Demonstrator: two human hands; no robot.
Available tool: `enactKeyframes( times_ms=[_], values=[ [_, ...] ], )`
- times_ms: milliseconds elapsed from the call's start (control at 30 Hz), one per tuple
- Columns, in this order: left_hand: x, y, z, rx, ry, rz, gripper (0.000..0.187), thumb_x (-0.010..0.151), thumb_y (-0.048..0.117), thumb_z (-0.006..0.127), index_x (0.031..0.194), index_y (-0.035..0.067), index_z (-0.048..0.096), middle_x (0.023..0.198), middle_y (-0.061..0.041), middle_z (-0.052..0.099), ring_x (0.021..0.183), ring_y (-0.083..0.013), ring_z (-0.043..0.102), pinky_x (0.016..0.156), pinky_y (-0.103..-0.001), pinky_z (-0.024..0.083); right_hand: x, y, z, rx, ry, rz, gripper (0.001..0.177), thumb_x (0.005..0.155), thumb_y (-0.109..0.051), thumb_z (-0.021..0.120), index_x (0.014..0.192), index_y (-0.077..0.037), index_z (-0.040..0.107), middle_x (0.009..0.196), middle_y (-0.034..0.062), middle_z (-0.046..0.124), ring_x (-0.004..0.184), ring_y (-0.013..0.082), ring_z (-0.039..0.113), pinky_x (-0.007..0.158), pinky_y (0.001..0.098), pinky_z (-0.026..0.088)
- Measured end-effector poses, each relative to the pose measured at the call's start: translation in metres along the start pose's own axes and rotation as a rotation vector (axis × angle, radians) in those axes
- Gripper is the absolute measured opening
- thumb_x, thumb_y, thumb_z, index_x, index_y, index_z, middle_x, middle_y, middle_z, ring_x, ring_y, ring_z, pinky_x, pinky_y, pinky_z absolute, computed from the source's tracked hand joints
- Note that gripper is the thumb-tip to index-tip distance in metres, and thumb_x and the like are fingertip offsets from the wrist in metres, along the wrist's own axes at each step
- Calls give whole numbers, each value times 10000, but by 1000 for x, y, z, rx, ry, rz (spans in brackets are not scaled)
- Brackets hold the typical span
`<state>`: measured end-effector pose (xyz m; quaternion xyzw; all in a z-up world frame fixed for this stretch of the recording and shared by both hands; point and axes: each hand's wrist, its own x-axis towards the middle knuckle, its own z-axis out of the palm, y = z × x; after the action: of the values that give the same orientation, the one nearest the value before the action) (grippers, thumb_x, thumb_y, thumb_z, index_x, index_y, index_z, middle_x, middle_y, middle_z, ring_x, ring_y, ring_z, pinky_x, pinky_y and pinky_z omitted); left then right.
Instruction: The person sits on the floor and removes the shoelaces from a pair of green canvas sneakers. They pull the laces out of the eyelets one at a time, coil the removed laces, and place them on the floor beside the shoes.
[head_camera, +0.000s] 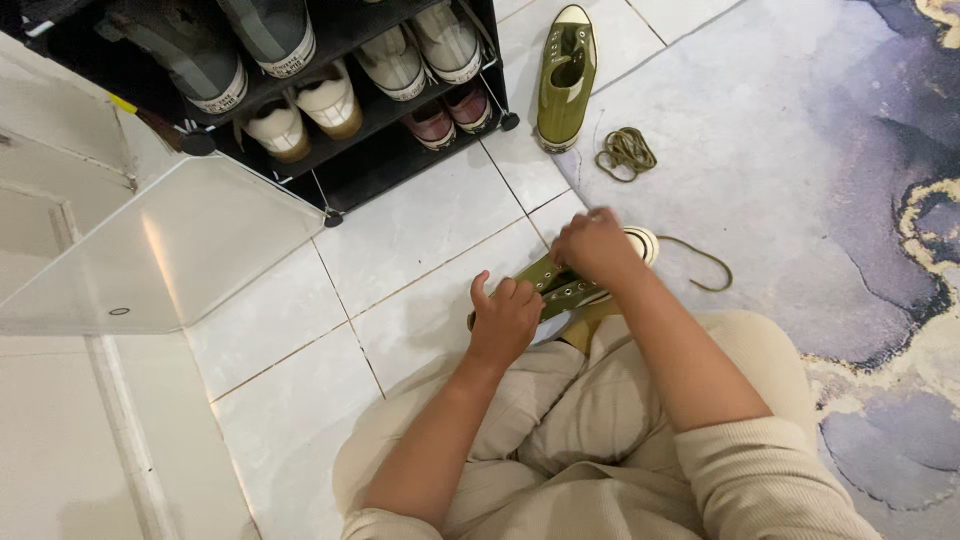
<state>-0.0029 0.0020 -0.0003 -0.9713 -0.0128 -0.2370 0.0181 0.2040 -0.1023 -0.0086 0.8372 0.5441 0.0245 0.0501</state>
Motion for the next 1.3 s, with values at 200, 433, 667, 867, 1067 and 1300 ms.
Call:
enactKeyframes(
  times_ms=[200,433,667,867,1067,1300],
  values=[
    [2,-3,-1,-28,0,14,122,890,240,753,879,179,649,925,37,520,971,-168,536,1114,-594,311,-51,107,-24,235,592,854,187,1016,-71,628,1039,-140,800,1096,108,754,1042,310,632,1027,585,317],
    [4,-3,-1,34,32,48,125,895,234,732,847,185,627,922,28,518,968,-177,540,1105,-592,329,-43,59,-19,760,452,112,386,745,-145,844,1122,-183,770,1192,48,735,1185,268,639,1090,393,477],
    [0,-3,4,24,47,45,117,915,187,710,842,198,619,917,38,518,944,-160,537,1116,-592,341,-10,21,-10,335,207,141,190,847,-144,654,898,-235,813,915,42,758,956,256,675,960,461,477],
    [-1,-3,6,-20,77,38,127,929,193,696,844,172,605,938,32,526,977,-165,545,1091,-580,346,-72,121,-33,-15,735,843,96,925,-138,783,1021,-133,781,1013,66,766,915,255,687,890,461,464],
    [3,1,0,72,29,51,144,879,163,718,814,205,597,891,35,512,942,-164,541,1042,-542,369,-55,67,-30,891,128,466,205,772,-27,789,962,-105,783,1021,91,745,943,260,689,817,367,530],
    [12,0,-21,-173,-6,-149,276,802,369,774,855,110,692,908,-17,584,908,-231,532,929,-540,342,-23,-18,-4,144,-268,359,309,800,-444,767,845,-138,774,845,72,745,803,257,732,653,423,551]
  ],
)
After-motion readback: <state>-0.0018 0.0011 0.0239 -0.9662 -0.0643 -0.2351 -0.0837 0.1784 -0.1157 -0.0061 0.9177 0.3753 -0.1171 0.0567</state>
